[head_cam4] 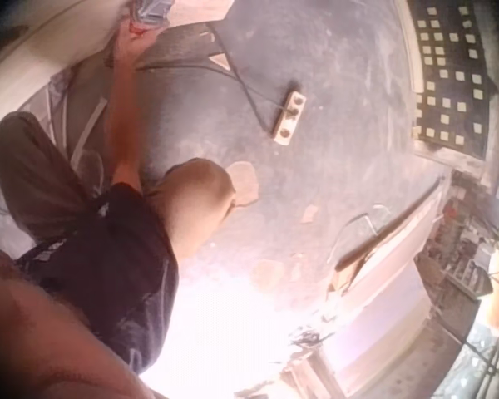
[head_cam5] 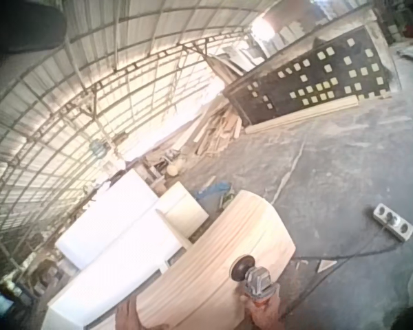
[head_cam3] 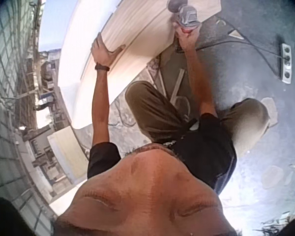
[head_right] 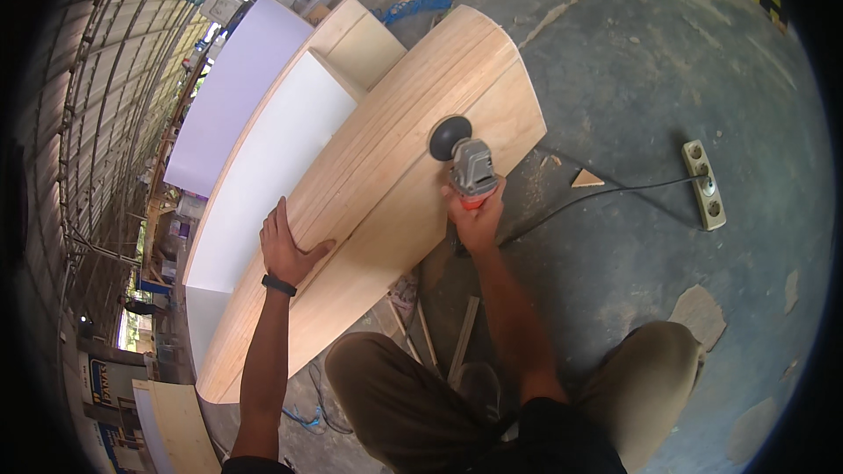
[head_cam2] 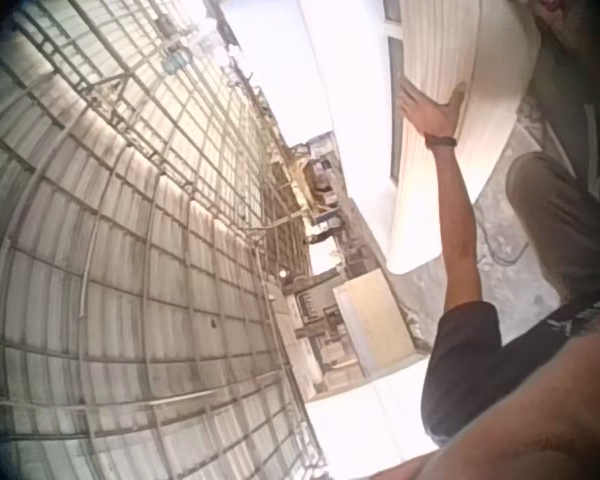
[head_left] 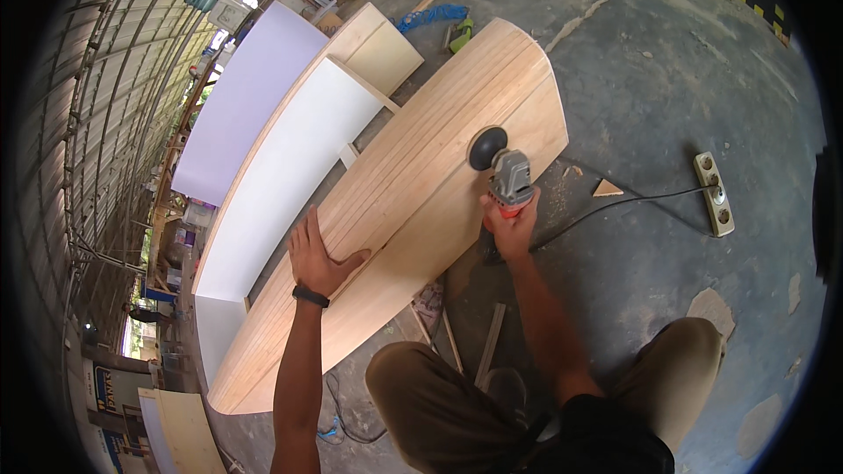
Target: The person uses a red orbital sander to smooth the edges and surfaces of a light-colored wooden furniture piece. They work on the curved side panel and the top surface, moving the sander back and forth along the wood grain.
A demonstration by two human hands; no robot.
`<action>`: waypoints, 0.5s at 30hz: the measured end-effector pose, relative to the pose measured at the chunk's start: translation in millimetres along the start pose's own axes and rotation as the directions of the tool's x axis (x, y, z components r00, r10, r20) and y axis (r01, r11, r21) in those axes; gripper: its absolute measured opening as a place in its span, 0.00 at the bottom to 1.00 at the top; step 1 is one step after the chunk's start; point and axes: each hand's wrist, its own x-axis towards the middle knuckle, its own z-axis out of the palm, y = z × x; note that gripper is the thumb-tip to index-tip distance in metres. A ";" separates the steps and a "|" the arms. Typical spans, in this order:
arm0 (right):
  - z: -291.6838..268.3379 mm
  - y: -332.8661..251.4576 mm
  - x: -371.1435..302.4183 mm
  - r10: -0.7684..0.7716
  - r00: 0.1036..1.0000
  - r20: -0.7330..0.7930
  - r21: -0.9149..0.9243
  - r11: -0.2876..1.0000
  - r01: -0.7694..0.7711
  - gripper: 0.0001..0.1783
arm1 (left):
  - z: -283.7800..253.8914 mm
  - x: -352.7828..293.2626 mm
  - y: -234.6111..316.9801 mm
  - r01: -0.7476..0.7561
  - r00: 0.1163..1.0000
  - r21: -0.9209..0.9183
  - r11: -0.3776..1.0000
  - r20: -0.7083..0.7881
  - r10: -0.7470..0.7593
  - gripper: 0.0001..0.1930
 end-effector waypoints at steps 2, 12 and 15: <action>10.8 3.5 -19.7 -0.021 0.996 0.084 -0.064 0.998 0.027 0.28 | -3.7 -0.1 1.4 -0.012 1.000 -0.006 1.000 0.016 0.012 0.71; 41.1 16.8 -85.7 -0.028 0.994 0.102 -0.223 0.974 0.050 0.43 | -14.1 0.6 3.8 -0.029 0.998 -0.024 0.999 0.055 0.030 0.73; 28.2 33.3 -93.1 -0.009 0.992 0.130 -0.269 0.962 0.044 0.43 | -13.7 2.2 9.7 -0.012 0.997 -0.055 0.998 0.076 0.016 0.72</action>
